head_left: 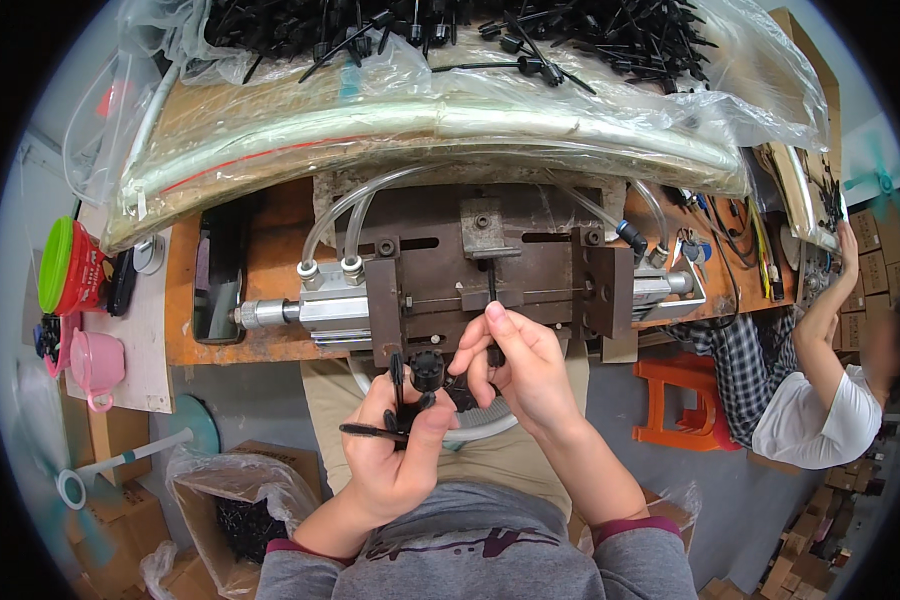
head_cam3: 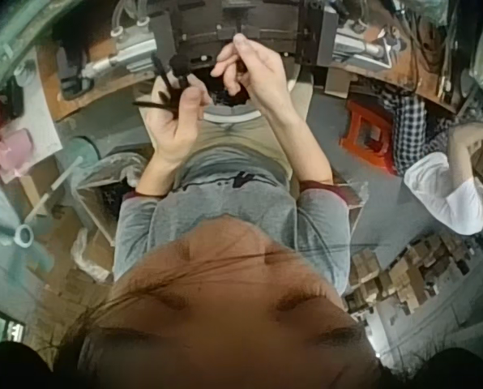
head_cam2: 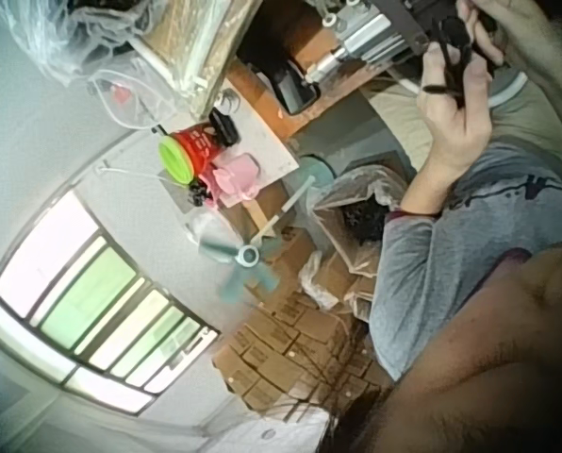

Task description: The recorder is assembling small black plastic components using a pneumatic jig.

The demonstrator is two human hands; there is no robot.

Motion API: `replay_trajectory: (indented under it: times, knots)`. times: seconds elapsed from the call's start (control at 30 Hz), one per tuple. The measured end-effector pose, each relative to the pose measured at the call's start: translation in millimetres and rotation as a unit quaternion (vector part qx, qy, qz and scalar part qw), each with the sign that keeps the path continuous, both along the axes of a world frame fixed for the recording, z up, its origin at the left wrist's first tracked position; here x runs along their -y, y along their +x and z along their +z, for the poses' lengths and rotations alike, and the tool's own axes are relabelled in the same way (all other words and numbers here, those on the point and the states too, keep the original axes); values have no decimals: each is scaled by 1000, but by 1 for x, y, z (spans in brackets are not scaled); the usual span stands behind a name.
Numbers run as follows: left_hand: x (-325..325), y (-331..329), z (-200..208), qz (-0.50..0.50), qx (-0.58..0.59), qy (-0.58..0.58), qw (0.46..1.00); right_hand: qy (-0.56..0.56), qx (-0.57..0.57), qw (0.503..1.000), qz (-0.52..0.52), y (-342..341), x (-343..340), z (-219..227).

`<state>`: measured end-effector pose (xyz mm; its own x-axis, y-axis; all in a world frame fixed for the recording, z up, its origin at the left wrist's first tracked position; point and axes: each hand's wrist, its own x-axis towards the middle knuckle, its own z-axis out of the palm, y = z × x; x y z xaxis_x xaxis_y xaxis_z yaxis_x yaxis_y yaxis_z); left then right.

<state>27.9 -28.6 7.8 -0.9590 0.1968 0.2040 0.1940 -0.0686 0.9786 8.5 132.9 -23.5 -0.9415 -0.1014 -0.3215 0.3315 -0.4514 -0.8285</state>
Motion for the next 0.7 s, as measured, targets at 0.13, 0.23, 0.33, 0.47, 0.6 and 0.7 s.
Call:
replay_trajectory:
  times: [0.13, 0.23, 0.33, 0.47, 0.6, 0.7]
  knots:
    - [1, -1, -1, -12, -1, 1, 1000, -18, 8, 1000, -3, 0, 0, 1]
    - [1, -2, -2, -12, -1, 11, 1000, -20, 6, 1000, -3, -1, 1, 0]
    - [1, -3, -1, -17, 4, 17, 1000, -18, 9, 1000, -6, -1, 2, 3]
    - [4, -7, 4, -36, 28, 19, 999, -23, 4, 1000, -3, 1, 1, -1]
    - [12, -9, 8, -64, 44, 1, 997, 78, -14, 996, -46, 10, -1, 8]
    - [20, -17, 6, -120, -29, -93, 988, 320, -126, 928, -145, 41, -7, 6]
